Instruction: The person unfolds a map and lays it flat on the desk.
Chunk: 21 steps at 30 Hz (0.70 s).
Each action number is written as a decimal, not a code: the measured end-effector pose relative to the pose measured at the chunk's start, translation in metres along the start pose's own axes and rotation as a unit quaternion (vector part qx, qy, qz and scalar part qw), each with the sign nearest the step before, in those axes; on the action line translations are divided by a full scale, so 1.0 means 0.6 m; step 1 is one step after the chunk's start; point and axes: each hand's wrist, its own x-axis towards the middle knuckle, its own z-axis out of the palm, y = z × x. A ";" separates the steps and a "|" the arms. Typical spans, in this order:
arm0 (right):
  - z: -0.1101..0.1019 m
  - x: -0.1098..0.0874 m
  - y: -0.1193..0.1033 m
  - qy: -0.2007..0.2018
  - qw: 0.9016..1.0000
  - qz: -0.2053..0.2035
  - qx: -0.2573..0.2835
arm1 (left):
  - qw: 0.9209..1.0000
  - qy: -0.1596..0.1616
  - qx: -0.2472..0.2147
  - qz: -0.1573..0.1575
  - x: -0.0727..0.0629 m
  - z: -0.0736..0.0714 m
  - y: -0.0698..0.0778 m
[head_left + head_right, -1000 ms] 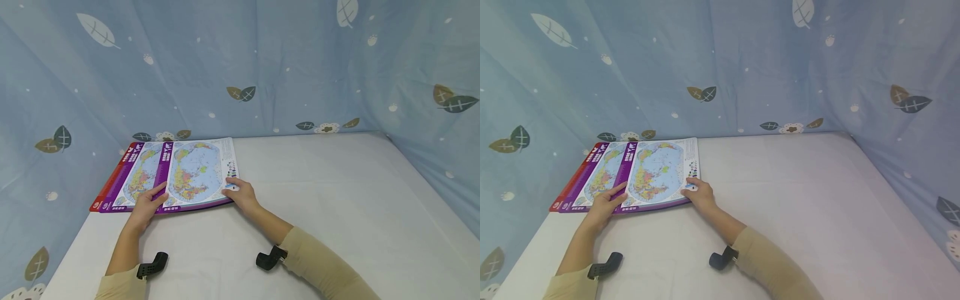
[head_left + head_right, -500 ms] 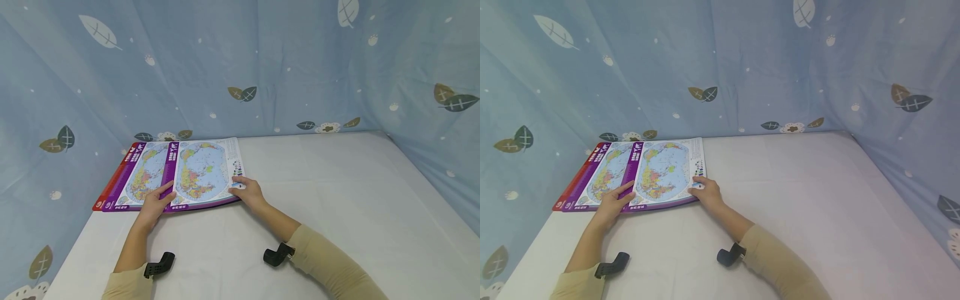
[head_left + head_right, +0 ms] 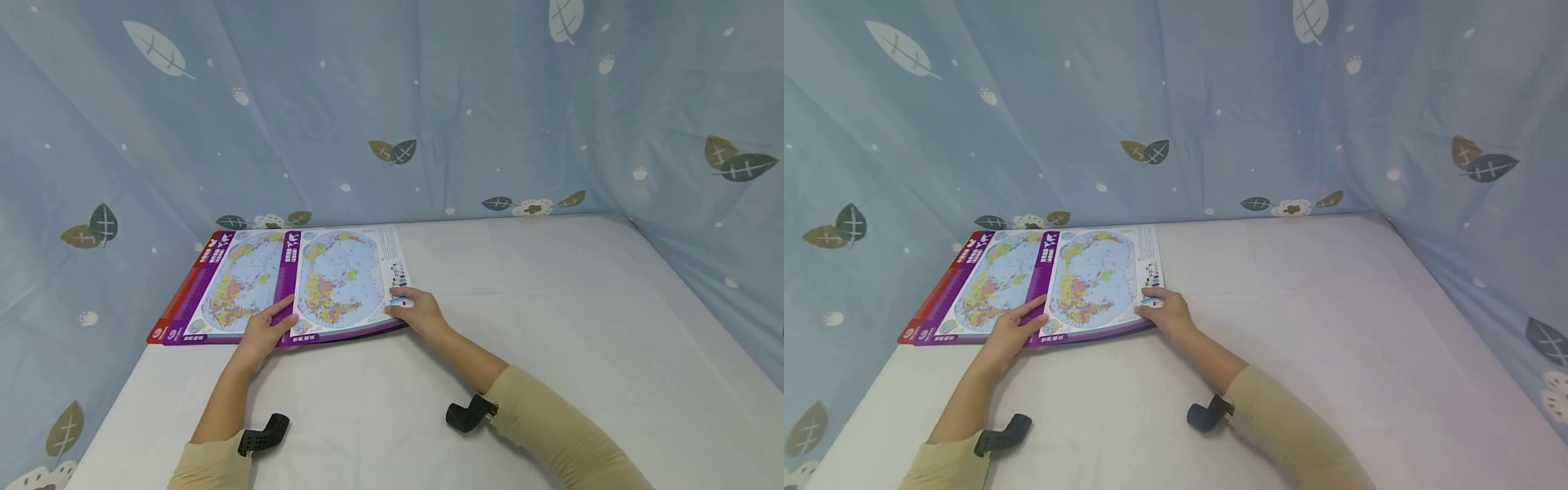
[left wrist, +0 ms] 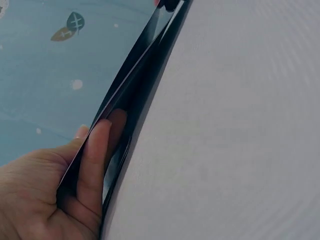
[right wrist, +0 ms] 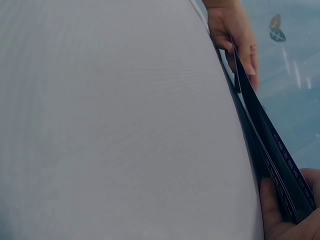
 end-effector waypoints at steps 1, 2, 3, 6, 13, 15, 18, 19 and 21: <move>-0.002 0.000 0.002 -0.001 1.000 0.001 0.000 | 1.000 0.000 0.001 0.001 0.000 0.002 0.001; -0.005 0.001 0.003 -0.002 1.000 0.000 -0.001 | 1.000 -0.001 0.001 0.001 0.000 0.004 0.002; -0.007 0.001 0.005 -0.004 1.000 0.000 0.001 | 1.000 -0.002 0.002 0.003 0.000 0.006 0.002; -0.016 0.002 0.010 -0.007 1.000 0.003 0.008 | 1.000 -0.007 0.005 0.007 0.002 0.013 0.004; -0.038 -0.001 0.014 -0.004 1.000 0.005 0.008 | 1.000 -0.011 -0.003 0.007 0.004 0.033 0.018; -0.044 -0.004 0.014 -0.002 1.000 0.010 0.007 | 1.000 -0.011 -0.007 0.003 0.005 0.040 0.022; -0.055 -0.011 0.017 0.000 1.000 0.016 0.008 | 1.000 -0.014 -0.011 0.002 0.005 0.051 0.027; -0.058 -0.014 0.018 0.001 1.000 0.018 0.011 | 1.000 -0.016 -0.012 0.002 0.005 0.055 0.028; -0.065 -0.020 0.022 0.000 1.000 0.020 0.014 | 1.000 -0.018 -0.015 0.004 0.005 0.063 0.029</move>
